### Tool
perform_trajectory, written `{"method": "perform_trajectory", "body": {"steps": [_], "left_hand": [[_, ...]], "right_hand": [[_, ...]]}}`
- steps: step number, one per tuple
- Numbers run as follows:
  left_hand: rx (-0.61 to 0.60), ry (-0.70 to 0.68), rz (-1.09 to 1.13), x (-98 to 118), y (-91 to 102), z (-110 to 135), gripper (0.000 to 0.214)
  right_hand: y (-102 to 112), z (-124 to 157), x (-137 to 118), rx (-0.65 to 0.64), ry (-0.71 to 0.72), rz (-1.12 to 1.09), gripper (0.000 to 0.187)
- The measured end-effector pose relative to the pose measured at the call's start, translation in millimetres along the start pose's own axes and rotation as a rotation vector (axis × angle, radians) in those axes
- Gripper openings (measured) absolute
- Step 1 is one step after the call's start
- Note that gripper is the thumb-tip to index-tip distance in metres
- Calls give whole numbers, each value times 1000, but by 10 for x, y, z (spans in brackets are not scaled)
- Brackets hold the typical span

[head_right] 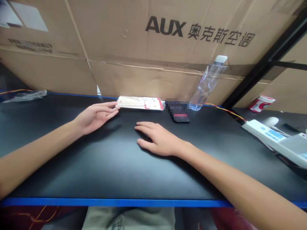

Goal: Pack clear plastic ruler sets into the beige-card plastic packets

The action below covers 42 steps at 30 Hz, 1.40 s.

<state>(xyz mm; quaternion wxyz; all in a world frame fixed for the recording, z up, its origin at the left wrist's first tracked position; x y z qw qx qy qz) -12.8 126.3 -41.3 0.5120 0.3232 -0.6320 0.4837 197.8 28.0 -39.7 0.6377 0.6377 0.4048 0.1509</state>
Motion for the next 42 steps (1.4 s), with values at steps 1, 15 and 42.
{"method": "perform_trajectory", "body": {"steps": [1,15,42], "left_hand": [[3,-10,-6,-4,6,-5,34],[-88,-11,-131,-1,-85,31,41],[-236,-65,-1543,-195,-57,66,72]], "right_hand": [[-1,-1,-1,-2,-2,2,51],[1,0,-3,-2,-8,13,51],[-40,11,374,12,-308,78,67]]}}
Point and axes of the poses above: each hand's wrist, its own z-axis away from the middle knuckle, its own y-axis out of the back of the hand, x = y × z, the point moved 6 cm from there along -z, towards the middle knuckle, and after that the axes turned 5 degrees about -x, right-handed, at the moved point
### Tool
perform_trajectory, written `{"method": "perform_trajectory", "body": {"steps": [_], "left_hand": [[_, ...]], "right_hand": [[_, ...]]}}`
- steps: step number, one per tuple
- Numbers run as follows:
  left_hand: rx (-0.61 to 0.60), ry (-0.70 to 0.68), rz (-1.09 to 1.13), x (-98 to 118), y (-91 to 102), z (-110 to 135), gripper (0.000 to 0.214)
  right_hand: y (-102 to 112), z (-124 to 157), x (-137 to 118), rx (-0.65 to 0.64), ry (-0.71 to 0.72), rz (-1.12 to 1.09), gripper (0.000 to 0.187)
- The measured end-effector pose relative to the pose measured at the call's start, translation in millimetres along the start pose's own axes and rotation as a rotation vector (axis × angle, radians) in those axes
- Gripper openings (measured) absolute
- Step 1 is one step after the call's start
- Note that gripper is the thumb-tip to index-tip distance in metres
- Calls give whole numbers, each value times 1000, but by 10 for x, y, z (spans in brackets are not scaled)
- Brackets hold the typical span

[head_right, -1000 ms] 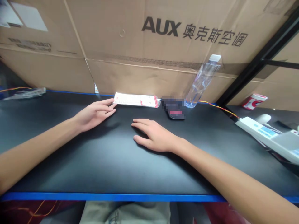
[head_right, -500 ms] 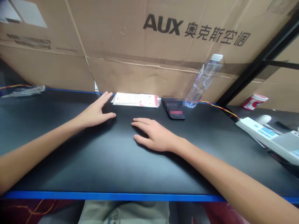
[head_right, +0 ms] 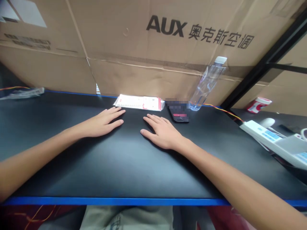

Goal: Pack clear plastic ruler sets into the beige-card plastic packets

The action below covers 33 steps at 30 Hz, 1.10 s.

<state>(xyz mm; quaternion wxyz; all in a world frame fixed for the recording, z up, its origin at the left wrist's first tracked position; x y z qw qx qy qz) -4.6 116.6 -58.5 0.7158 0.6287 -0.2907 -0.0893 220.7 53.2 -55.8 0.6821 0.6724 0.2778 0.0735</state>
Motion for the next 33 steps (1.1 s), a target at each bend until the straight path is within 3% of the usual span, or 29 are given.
{"method": "perform_trajectory", "body": {"steps": [4,11,17,27,33], "left_hand": [[-13,16,-12,64,-40,24,79],[5,7,-23,68,-31,-80,80],[17,0,-69,53,-24,-127,80],[199,-97,-87,43,118,-215,58],[300,21,-76,-193,194,-148,62]], "right_hand": [[16,-94,77,6,-37,9,66],[91,-417,197,139,-46,35,54],[78,-451,201,171,-16,47,53],[111,-418,194,225,-12,32,51],[103,-415,218,248,-32,12,45]]}}
Point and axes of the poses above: each hand's wrist, its own z-axis away from the middle knuckle, its own y-axis out of the back of the hand, x = y × z, the point moved 6 cm from there along -z, towards the middle knuckle, and after that the axes turned 5 degrees about -x, right-handed, at the moved point
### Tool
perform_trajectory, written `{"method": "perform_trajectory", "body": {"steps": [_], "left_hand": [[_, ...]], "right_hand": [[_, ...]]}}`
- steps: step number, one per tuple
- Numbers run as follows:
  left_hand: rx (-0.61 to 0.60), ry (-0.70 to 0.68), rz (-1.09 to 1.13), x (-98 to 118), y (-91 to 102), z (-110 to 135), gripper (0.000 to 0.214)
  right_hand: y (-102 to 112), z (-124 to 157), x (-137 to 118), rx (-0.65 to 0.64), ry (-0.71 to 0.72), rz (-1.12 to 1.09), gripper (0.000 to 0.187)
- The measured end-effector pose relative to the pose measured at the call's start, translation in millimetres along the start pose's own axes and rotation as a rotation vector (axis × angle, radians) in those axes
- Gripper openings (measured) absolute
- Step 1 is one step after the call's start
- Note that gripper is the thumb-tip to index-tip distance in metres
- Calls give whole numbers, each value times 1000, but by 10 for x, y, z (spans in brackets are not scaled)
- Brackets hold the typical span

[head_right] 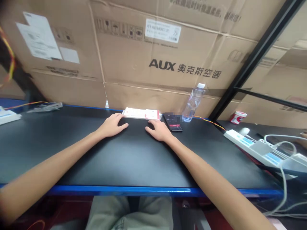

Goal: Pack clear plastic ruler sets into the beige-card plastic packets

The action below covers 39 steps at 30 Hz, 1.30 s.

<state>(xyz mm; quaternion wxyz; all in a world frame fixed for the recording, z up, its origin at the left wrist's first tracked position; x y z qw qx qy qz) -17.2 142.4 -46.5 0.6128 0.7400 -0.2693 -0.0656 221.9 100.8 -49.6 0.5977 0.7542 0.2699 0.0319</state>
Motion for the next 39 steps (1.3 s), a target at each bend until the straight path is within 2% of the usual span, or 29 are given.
{"method": "perform_trajectory", "body": {"steps": [4,7,9,12,17,23,29,36,39], "left_hand": [[-47,176,-47,-308,25,-2,82],[-100,228,-57,-416,32,-14,83],[-110,250,-64,-424,39,-20,80],[-87,282,-78,-375,53,-34,77],[-22,331,-137,-258,74,-108,71],[23,244,-162,-158,84,-167,63],[35,187,-109,-158,95,-172,50],[99,212,53,-285,139,-220,37],[142,221,154,-331,163,-227,32]], "right_hand": [[-10,-19,12,33,-32,-8,40],[28,-12,6,95,-74,0,31],[69,4,60,160,-189,21,28],[94,8,149,226,-320,58,35],[-9,-97,255,150,-367,118,41],[-54,-183,272,116,-300,112,35],[-28,-175,289,146,-248,70,38],[0,-192,382,203,-211,-59,43],[-3,-196,383,227,-200,-131,38]]}}
Point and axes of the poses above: each hand's wrist, its own z-axis away from the middle knuckle, its own y-axis out of the back of the hand, x = y × z, the point moved 6 cm from there along -z, towards the middle knuckle, and after that the axes turned 5 degrees about -x, right-handed, at the moved point
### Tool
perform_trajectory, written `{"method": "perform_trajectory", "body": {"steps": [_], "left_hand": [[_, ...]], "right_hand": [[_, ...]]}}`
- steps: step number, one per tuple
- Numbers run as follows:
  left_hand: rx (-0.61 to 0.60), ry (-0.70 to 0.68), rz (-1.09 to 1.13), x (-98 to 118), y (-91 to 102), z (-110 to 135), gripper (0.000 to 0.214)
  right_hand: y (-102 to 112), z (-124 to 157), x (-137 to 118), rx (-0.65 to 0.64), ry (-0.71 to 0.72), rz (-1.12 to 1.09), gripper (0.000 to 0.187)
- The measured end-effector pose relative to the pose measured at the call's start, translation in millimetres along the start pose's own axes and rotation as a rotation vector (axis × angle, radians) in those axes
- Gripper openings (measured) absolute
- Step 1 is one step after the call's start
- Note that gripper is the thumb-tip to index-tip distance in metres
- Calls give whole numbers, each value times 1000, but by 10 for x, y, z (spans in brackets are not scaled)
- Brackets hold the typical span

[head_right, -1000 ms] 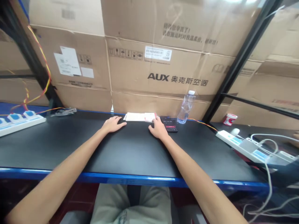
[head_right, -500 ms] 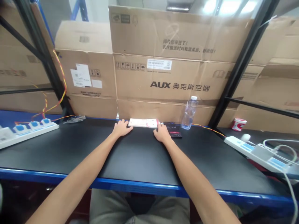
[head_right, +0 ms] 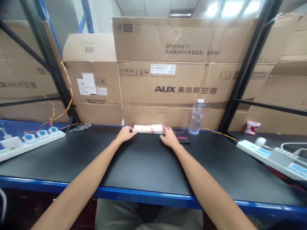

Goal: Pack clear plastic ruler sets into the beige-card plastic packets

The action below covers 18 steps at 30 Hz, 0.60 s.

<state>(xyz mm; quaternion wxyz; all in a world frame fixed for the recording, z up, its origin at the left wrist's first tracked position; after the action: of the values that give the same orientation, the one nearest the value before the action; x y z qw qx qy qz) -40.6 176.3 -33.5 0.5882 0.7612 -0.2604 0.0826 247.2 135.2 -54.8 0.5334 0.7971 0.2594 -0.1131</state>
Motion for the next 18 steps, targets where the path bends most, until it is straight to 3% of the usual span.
{"method": "perform_trajectory", "body": {"steps": [8,11,14,18], "left_hand": [[64,86,462,-60,21,-23,33],[1,100,671,-18,24,-2,24],[-91,73,830,76,63,43,34],[-200,97,1105,129,100,72,44]], "right_hand": [[51,-21,17,91,-128,-207,42],[70,-42,114,141,-242,-277,46],[70,-52,142,153,-266,-316,43],[35,-50,36,77,-177,-311,18]]}}
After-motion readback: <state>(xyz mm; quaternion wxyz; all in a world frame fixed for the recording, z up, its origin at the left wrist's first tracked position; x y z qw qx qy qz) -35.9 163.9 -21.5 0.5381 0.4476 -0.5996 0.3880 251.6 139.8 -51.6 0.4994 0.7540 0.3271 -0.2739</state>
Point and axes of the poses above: each hand's wrist, its own z-axis away from the middle knuckle, its own y-axis out of the back of the hand, x = y × z, the point moved 6 cm from there along -z, towards the middle knuckle, and after that the axes turned 5 degrees about -x, right-handed, at the moved point
